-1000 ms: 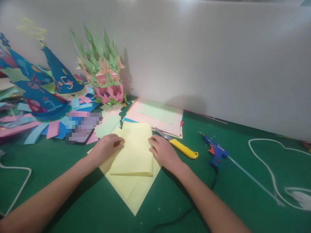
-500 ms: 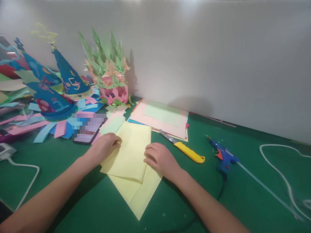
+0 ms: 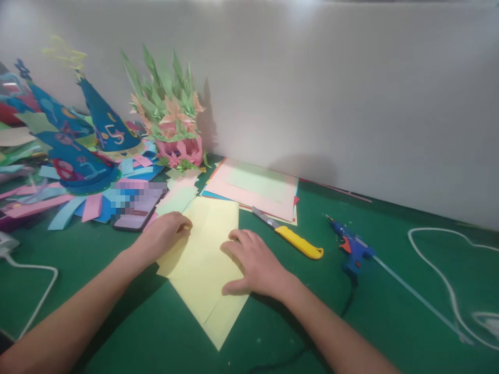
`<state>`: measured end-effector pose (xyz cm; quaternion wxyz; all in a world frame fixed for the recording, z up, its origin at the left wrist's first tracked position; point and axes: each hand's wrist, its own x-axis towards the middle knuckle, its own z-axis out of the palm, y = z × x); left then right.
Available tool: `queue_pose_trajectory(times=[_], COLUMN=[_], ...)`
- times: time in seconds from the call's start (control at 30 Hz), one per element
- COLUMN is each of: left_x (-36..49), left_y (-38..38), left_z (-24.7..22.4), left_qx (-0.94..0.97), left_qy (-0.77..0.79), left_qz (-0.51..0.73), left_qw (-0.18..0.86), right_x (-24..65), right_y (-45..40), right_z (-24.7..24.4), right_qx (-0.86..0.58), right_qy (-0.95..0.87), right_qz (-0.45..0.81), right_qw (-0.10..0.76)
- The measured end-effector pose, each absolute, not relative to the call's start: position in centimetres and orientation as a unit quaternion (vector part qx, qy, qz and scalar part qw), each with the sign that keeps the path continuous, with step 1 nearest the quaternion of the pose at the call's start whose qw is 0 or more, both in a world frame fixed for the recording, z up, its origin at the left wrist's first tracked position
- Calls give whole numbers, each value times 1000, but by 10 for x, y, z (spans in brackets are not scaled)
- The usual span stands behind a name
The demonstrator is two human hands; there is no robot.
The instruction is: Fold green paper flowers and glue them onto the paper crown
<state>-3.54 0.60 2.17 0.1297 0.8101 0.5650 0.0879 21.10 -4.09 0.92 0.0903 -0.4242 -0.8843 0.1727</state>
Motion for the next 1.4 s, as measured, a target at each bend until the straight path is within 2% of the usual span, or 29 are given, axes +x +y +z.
queue_pose_trajectory(times=[0.13, 0.27, 0.4, 0.57, 0.67, 1.03, 1.4], left_x=[-31, -14, 5, 17, 20, 34, 53], left_y=[3, -1, -4, -2, 1, 8, 28], left_z=[16, 7, 5, 3, -1, 0, 10], left_qx=[848, 924, 938, 961, 973, 961, 941], left_qy=[507, 321, 291, 249, 213, 268, 337], left_qz=[135, 156, 148, 110, 87, 67, -22], left_qw=[69, 137, 119, 47, 12, -29, -4], right_x=[211, 210, 209, 208, 208, 209, 210], right_y=[-40, -40, -43, -48, -51, -51, -51], right_z=[11, 11, 7, 4, 4, 9, 8], right_qx=[-421, -430, -436, -441, -442, -453, -449], right_qy=[-884, -878, -876, -875, -881, -878, -881], right_qz=[183, 187, 182, 145, 109, 120, 114], right_qw=[86, 96, 98, 141, 130, 101, 98])
